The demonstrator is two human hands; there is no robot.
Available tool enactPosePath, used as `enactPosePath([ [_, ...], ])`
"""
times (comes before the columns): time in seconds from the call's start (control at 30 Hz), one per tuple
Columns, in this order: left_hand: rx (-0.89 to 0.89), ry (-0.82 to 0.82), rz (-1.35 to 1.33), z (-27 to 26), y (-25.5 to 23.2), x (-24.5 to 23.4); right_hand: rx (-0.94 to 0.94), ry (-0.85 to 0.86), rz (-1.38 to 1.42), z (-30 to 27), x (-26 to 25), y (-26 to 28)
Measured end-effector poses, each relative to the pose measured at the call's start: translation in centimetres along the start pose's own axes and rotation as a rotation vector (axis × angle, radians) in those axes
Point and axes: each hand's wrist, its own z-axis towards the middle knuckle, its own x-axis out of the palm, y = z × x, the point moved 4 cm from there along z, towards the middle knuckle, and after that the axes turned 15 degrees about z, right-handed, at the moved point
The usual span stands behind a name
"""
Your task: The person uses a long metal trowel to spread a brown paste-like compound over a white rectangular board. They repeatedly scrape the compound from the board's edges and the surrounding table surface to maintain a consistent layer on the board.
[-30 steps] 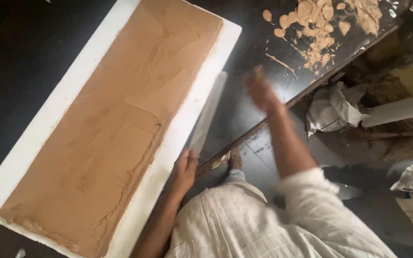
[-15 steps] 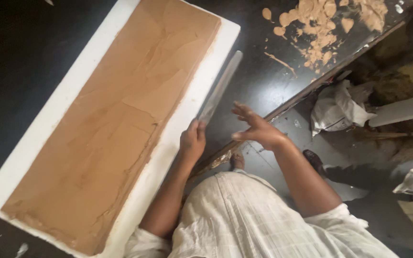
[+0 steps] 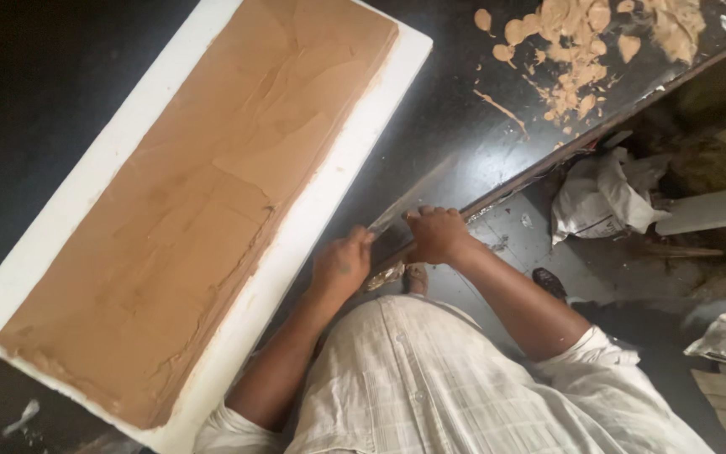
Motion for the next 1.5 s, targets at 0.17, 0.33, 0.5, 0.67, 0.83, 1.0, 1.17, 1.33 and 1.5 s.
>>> enactPosePath([
  [0.17, 0.041, 0.011, 0.077, 0.3, -0.4, -1.8, 0.002, 0.112, -0.276, -1.9, 0.1, 1.0],
  [0.33, 0.054, 0.104, 0.052, 0.5, -1.1, -1.3, -0.059, 0.103, -0.447, -2.1, 0.2, 0.6],
  [0.5, -0.043, 0.023, 0.078, 0.5, 2.0, 0.4, -0.135, 0.035, -0.116, -2.7, -0.9, -0.5],
  [0.67, -0.141, 0.027, -0.405, -0.4, 2.3, 4.7, -0.143, -0.084, 1.510, -0.3, 1.7, -4.5],
  [0.83, -0.072, -0.046, -0.196, 1.3, -0.9, 6.7, -0.003, -0.127, 2.281, 6.2, 4.9, -5.4],
  [1.0, -0.100, -0.178, -0.060, 4.9, -0.5, 8.2, -0.291, -0.189, 2.319, 1.7, 1.1, -5.8],
  [1.17, -0.333, 0.106, -0.875, 5.6, 1.4, 11.2, -0.113, -0.526, 2.003, 1.2, 0.6, -8.1],
  [1.33, -0.410, 0.659, -1.526, 5.2, -3.3, 9.9, -0.034, -0.418, 2.083, 7.8, 7.1, -13.0],
  [1.5, -0.516, 0.576, -1.222, 8.3, -6.2, 9.1, -0.230, -0.304, 2.462, 7.7, 8.1, -15.1],
])
